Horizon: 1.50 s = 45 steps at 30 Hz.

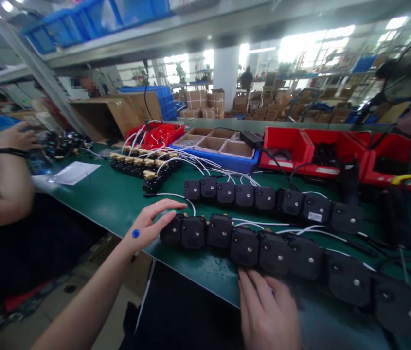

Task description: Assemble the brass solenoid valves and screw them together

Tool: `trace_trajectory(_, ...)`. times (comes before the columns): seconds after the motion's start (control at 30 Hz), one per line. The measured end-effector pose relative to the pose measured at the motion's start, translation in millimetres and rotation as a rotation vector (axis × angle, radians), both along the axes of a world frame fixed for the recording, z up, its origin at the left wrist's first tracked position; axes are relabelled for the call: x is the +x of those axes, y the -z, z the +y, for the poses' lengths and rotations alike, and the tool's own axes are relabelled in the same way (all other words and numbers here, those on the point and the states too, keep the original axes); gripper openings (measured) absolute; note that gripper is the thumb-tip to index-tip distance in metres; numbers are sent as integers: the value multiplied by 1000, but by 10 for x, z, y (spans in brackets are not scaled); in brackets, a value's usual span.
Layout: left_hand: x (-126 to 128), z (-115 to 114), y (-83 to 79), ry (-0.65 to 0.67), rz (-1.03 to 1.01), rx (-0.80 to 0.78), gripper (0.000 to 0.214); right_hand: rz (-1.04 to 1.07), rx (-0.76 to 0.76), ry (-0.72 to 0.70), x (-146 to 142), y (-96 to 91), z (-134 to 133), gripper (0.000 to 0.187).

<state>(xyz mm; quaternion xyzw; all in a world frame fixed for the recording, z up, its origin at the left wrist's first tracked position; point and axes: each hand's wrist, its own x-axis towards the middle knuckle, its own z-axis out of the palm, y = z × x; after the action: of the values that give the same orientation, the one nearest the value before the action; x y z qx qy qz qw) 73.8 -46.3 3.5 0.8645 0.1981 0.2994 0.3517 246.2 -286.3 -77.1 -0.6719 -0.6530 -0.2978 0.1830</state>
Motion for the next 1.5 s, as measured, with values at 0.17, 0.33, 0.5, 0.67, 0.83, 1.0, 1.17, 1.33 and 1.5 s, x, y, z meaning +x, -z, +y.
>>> trace_trajectory(0.17, -1, 15, 11, 120, 140, -6, 27, 138, 25, -11, -76, -31, 86, 37)
trace_trajectory(0.33, 10, 115, -47, 295, 194, -69, 37, 192, -32, -28, -126, -42, 172, 38)
trace_trajectory(0.5, -37, 195, -81, 373, 200, -107, 37, 223, -34, -101, -223, -62, 266, 36)
trace_trajectory(0.67, -28, 224, -121, 399, 209, -60, 41, 205, -27, -101, -369, -160, 410, 32)
trace_trajectory(0.83, 48, 287, -141, 477, 220, -109, 42, 231, -86, -117, -448, -202, 565, 27)
trace_trajectory(1.0, 69, 314, -47, 474, 185, -204, 41, 260, -36, -136, -495, -147, 654, 29)
trace_trajectory(1.17, 60, 306, 5, 452, 166, -265, 42, 449, -8, -199, -540, -366, 645, 25)
trace_trajectory(1.33, 58, 313, -7, 460, 171, -278, 46, 707, 179, -240, -583, -647, 853, 10)
trace_trajectory(1.5, 50, 329, -21, 499, 165, -271, 46, 768, 190, -209, -586, -631, 1100, 5)
